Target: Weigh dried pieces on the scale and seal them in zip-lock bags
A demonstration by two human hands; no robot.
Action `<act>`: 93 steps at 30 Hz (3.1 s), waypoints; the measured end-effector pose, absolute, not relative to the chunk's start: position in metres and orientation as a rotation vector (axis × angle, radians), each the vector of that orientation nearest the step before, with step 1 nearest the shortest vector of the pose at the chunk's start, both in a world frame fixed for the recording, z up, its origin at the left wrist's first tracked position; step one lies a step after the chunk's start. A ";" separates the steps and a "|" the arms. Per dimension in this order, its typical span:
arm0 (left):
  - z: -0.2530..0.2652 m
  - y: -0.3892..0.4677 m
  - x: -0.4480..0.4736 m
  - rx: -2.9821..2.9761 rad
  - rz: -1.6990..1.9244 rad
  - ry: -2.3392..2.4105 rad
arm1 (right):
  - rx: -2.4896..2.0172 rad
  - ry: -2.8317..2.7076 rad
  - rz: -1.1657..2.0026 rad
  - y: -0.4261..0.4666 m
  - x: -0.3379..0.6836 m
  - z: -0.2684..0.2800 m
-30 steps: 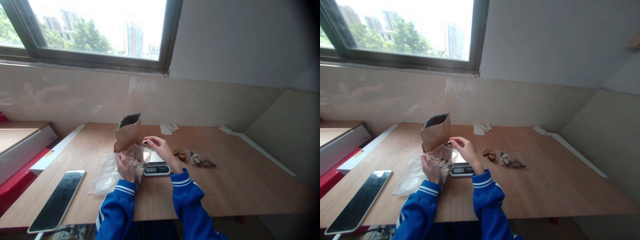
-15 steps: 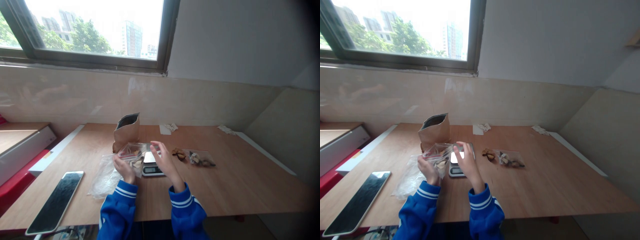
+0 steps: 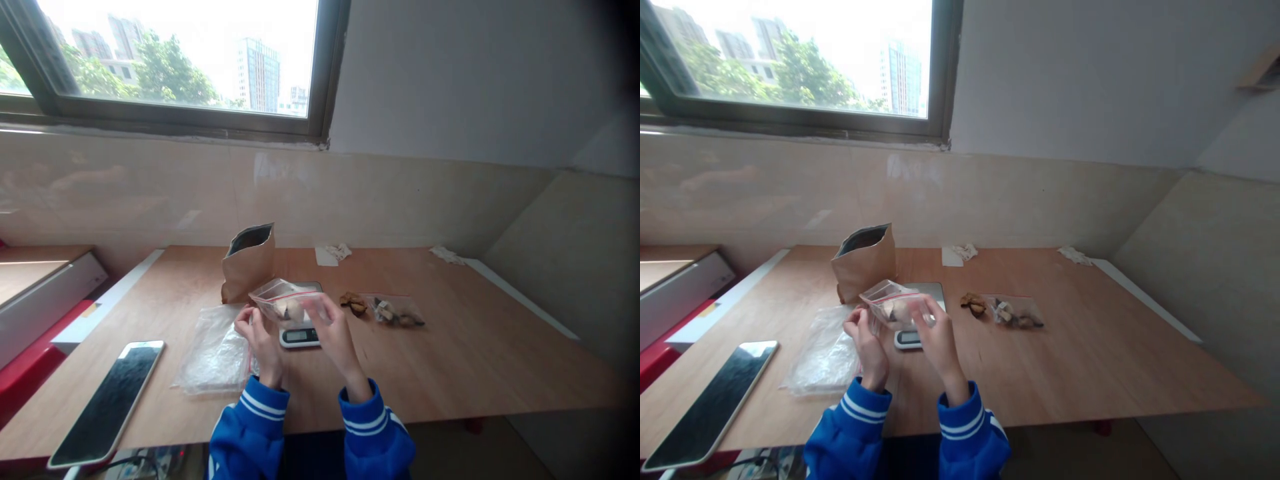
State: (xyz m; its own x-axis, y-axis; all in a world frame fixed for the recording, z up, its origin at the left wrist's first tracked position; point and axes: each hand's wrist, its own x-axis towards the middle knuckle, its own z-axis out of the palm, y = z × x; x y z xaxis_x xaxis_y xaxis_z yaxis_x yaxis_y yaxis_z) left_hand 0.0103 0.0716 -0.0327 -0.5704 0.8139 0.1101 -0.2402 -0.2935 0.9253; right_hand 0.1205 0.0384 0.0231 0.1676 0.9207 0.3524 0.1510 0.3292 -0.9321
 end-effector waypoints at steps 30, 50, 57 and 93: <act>-0.031 0.047 -0.021 1.668 2.012 1.268 | -1.147 -1.200 0.613 0.010 0.166 -0.015; -0.058 0.057 -0.001 0.827 1.795 1.100 | -1.109 -0.737 0.944 0.028 0.144 -0.062; -0.071 0.047 -0.009 0.921 1.694 1.151 | -1.199 -0.733 0.779 0.030 0.148 -0.070; -0.075 0.048 -0.014 1.071 1.570 1.168 | -1.127 -0.827 0.892 0.021 0.165 -0.083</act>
